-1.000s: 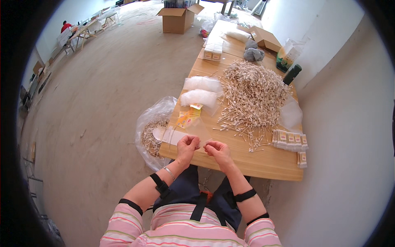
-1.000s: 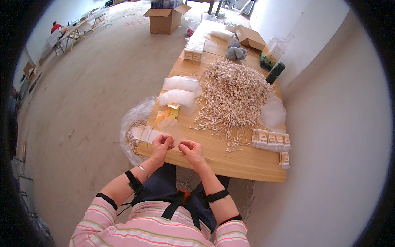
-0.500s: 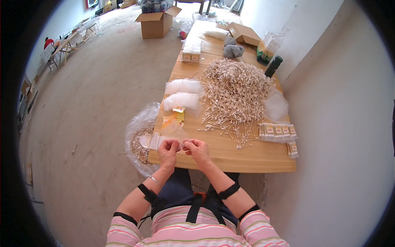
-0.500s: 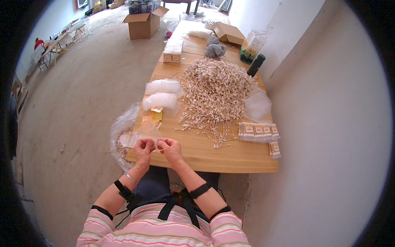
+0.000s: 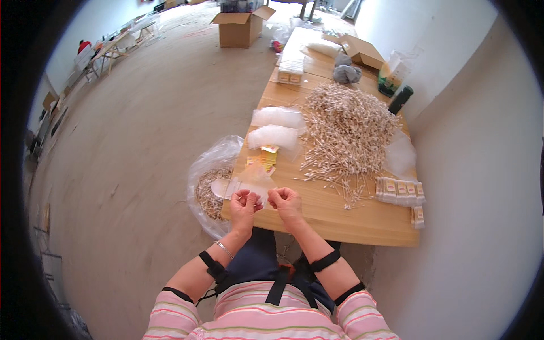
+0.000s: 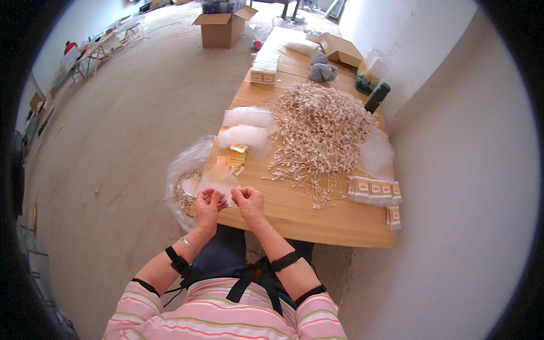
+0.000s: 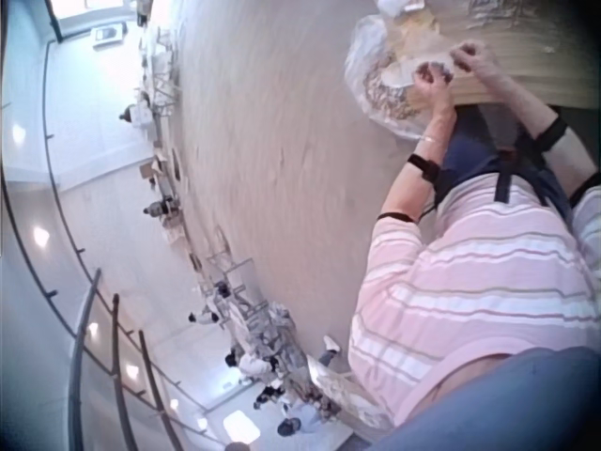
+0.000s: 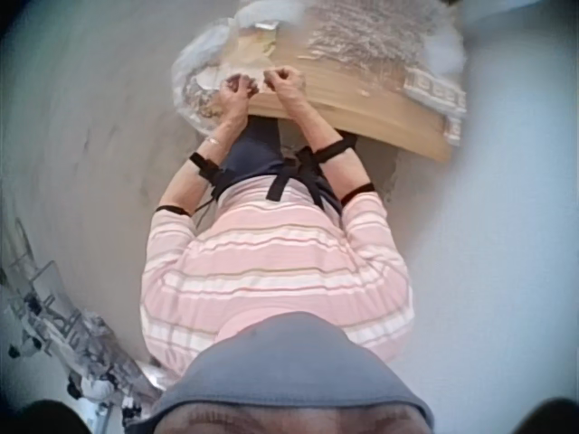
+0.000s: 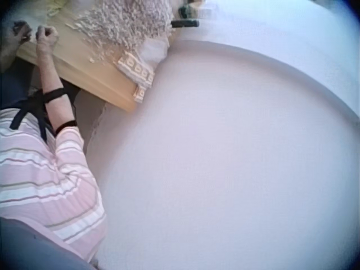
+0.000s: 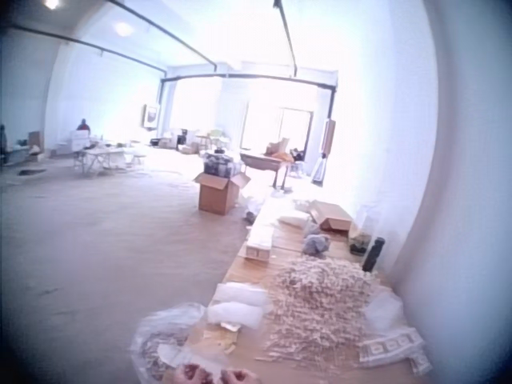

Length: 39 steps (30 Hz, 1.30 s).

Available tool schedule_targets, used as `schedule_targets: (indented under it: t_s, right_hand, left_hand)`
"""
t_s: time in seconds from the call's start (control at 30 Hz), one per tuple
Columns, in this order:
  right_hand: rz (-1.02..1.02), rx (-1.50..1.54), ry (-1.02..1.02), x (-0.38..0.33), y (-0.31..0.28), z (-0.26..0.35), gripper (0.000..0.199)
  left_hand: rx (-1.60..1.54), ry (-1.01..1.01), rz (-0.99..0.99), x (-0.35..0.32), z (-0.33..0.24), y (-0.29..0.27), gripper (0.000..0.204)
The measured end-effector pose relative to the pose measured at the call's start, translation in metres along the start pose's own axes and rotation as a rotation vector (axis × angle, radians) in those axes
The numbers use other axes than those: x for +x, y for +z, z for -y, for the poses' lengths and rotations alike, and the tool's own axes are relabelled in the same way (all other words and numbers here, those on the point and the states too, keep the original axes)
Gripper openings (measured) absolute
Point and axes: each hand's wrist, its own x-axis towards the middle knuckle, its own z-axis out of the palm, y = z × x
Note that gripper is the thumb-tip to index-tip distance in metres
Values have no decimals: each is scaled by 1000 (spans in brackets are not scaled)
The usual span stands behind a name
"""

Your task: Packaging bunches of cotton swabs into small plastic bags.

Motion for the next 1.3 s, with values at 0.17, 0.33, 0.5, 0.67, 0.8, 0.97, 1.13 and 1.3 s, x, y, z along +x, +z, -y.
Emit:
schedule_targets:
  t_s: [0.17,0.33,0.5,0.67,0.8,0.97,1.13,1.3]
  right_hand:
    - [31,10,-11,2,3,4,15]
    - [60,31,9,0,11,5,12]
    - [17,-11,3,3,9,3,11]
    - [49,-5,-48,4,16,-3,14]
    - [74,-24,-74,2,21,0,14]
    - [99,-183,-175,3,23,-9,14]
    - [80,-163,-179,3,26,-17,16]
    - [92,-383,-219,0,24,-12,14]
  left_hand:
    - [31,-8,88,-4,-4,-4,23]
    - [78,59,44,0,-6,-7,13]
    - [187,133,152,-3,-5,-7,19]
    - [206,164,159,-1,-5,-9,23]
    - [167,92,126,1,-11,-14,17]
    - [108,63,95,3,-11,-13,14]
    - [190,124,75,5,-7,-15,11]
    - [127,63,47,2,-7,-14,10]
